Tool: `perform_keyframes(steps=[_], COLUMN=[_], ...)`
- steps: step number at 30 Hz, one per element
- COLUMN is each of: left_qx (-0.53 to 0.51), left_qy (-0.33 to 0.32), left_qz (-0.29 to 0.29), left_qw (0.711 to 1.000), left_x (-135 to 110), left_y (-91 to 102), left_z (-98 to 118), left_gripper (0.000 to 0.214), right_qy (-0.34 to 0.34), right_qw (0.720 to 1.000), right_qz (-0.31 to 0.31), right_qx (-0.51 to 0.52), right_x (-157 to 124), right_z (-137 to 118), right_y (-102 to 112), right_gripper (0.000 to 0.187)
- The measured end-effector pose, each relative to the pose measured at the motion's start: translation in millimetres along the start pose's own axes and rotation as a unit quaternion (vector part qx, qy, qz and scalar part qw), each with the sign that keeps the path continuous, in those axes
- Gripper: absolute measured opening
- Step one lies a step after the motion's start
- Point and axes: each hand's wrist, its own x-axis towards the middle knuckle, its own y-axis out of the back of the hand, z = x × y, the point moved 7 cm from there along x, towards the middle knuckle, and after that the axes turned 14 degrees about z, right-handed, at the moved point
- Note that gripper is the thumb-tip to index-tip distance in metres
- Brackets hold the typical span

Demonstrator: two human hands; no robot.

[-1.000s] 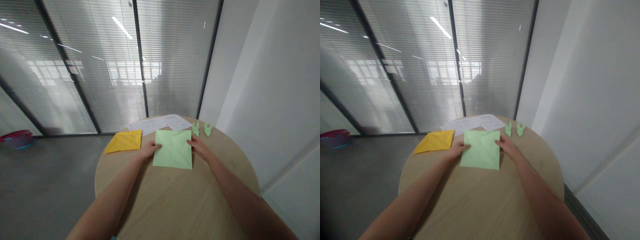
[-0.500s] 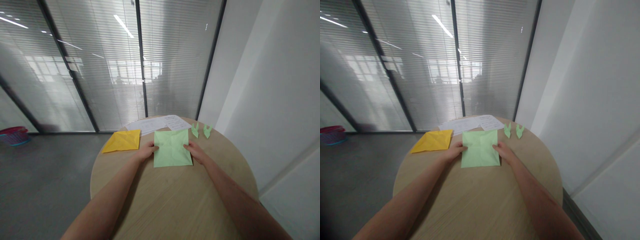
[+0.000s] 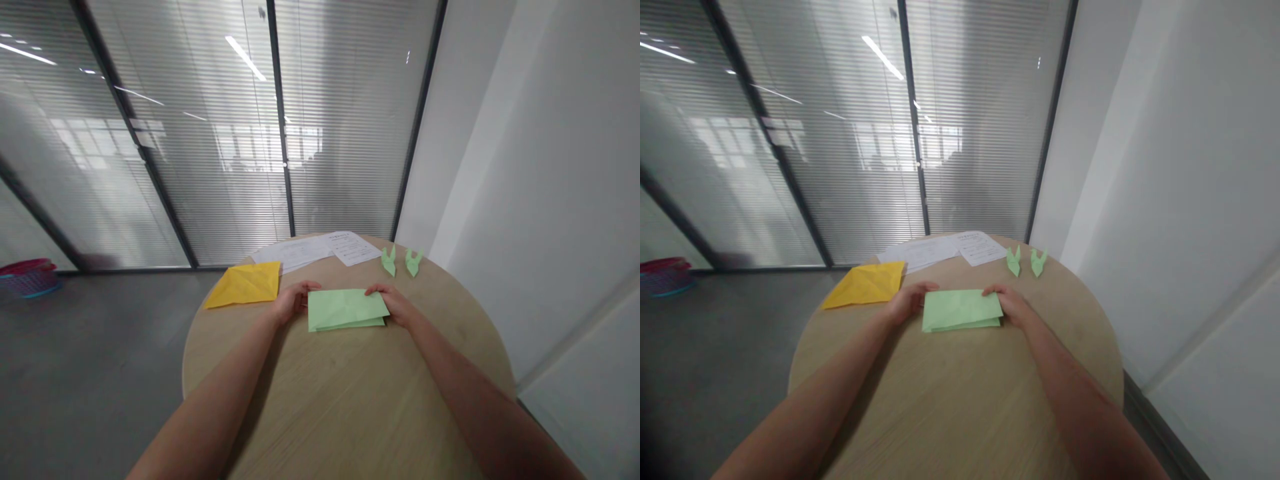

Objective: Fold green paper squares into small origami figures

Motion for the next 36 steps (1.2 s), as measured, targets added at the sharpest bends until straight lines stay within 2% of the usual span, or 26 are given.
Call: perform_keyframes(steps=[3, 5, 8, 11, 14, 17, 20, 24, 28, 32, 36], left_qx=[0.046, 0.085, 0.114, 0.115, 0.104, 0.1, 0.099, 0.081, 0.038, 0.013, 0.021], left_qy=[-0.05, -0.08, -0.092, -0.092, -0.087, -0.086, -0.085, -0.073, -0.064, -0.06, -0.054], left_qz=[0.003, 0.003, 0.018, 0.03, 0.035, 0.038, 0.042, 0.052, 0.068, 0.073, 0.085], left_qw=[0.998, 0.993, 0.989, 0.989, 0.99, 0.991, 0.991, 0.993, 0.995, 0.995, 0.995], left_x=[-2, -3, -2, -1, -3, -5, -6, -6, 0, 5, 4], left_y=[-2.2, -4.1, -2.9, -1.3, -1.2, -2.2, -2.4, 0.1, 6.0, 9.4, 9.7], left_z=[4, 5, 4, 5, 6, 8, 9, 9, 6, 3, 4], left_gripper=[0.048, 0.048, 0.043, 0.041, 0.04, 0.039, 0.039, 0.04, 0.042, 0.043, 0.042], right_qy=[-0.004, -0.006, -0.019, -0.027, 0.024, 0.067, 0.073, 0.038, -0.016, 0.011, 0.026], right_qw=[1.0, 1.0, 0.996, 0.996, 0.998, 0.994, 0.993, 0.998, 0.997, 0.994, 0.993], right_qz=[0.002, -0.004, -0.038, -0.041, -0.046, -0.08, -0.087, -0.05, -0.057, -0.079, -0.09], right_qx=[-0.004, 0.02, 0.079, 0.076, 0.019, -0.027, -0.032, -0.006, 0.053, 0.071, 0.067], right_x=[-4, -9, -16, -18, -17, -17, -16, -13, -16, -19, -21], right_z=[-3, -10, -19, -22, -23, -23, -21, -19, -19, -25, -25], right_y=[-4, -7, -12, -12, -12, -15, -15, -10, -11, -13, -15], right_gripper=[0.022, 0.032, 0.049, 0.051, 0.055, 0.066, 0.064, 0.052, 0.063, 0.071, 0.066])
